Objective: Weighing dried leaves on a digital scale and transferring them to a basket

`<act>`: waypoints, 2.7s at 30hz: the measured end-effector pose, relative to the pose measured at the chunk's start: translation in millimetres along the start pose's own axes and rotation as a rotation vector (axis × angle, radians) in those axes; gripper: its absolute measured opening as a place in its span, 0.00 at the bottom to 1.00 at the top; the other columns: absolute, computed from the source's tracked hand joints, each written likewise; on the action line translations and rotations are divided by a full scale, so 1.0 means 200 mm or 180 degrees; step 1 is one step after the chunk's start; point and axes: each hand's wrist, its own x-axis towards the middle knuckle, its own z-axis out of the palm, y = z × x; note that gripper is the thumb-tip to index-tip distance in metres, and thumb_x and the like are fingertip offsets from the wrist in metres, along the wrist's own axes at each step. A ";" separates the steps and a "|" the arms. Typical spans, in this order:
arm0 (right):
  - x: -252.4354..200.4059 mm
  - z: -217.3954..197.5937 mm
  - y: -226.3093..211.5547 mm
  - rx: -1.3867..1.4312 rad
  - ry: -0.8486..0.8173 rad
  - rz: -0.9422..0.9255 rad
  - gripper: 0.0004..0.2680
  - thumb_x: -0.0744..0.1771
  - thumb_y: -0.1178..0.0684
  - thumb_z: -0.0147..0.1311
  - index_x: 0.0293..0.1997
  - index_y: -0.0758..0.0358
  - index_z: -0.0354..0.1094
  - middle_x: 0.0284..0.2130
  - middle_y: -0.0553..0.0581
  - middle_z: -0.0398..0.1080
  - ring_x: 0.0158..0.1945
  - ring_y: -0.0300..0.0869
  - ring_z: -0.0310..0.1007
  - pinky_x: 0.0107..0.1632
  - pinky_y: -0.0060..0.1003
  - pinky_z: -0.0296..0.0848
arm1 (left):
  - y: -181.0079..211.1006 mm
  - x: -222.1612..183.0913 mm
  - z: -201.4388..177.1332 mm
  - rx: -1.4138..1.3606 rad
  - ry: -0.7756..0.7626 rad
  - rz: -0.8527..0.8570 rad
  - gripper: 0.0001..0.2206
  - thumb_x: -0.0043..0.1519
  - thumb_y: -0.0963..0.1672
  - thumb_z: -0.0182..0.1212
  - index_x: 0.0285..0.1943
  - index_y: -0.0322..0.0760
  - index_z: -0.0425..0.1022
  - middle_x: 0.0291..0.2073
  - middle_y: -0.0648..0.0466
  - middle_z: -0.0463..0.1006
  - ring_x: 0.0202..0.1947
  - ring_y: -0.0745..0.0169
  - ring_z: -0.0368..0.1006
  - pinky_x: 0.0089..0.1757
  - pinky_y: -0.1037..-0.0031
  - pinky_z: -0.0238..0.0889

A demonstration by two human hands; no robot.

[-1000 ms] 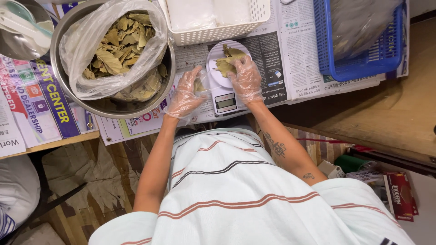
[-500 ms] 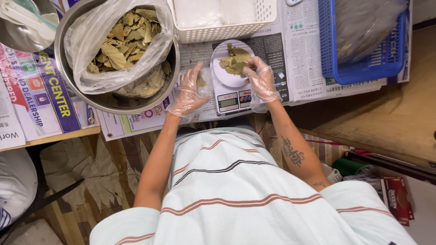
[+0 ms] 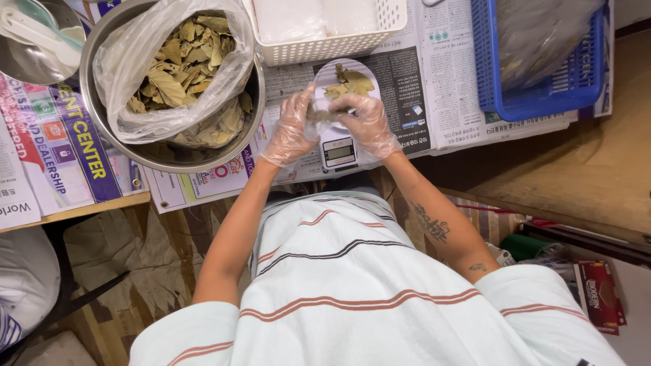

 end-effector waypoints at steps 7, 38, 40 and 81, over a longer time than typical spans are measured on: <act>-0.01 0.15 0.27 0.1498 0.0024 0.2108 0.09 0.64 0.56 0.66 0.45 0.67 0.74 0.36 0.63 0.74 0.25 0.39 0.74 0.35 0.41 0.87 | 0.06 0.08 0.00 0.0788 0.0028 0.0373 0.48 0.45 0.40 0.68 0.80 0.43 0.49 0.54 0.47 0.67 0.55 0.46 0.64 0.57 0.59 0.65; 0.12 -0.11 -0.03 0.0276 -0.0587 0.1043 0.05 0.67 0.63 0.59 0.45 0.67 0.73 0.35 0.62 0.73 0.34 0.42 0.73 0.36 0.32 0.77 | 0.04 -0.12 0.03 -0.4596 -0.0102 -0.1760 0.19 0.69 0.43 0.57 0.69 0.40 0.67 0.61 0.42 0.75 0.58 0.36 0.74 0.46 0.50 0.79; 0.11 -0.11 0.00 0.0223 -0.0842 0.1087 0.08 0.65 0.63 0.63 0.47 0.70 0.73 0.35 0.65 0.73 0.36 0.46 0.73 0.39 0.39 0.78 | 0.02 -0.12 0.05 -0.4552 -0.0204 -0.1754 0.21 0.68 0.43 0.58 0.71 0.41 0.64 0.62 0.40 0.73 0.57 0.35 0.75 0.47 0.50 0.79; 0.19 -0.13 -0.35 0.0455 -0.1987 0.2083 0.10 0.67 0.61 0.55 0.54 0.62 0.72 0.54 0.65 0.71 0.59 0.57 0.69 0.65 0.55 0.64 | 0.13 0.01 -0.06 -0.4148 -0.0685 -0.1773 0.40 0.62 0.67 0.37 0.81 0.57 0.43 0.37 0.42 0.81 0.49 0.40 0.80 0.56 0.31 0.63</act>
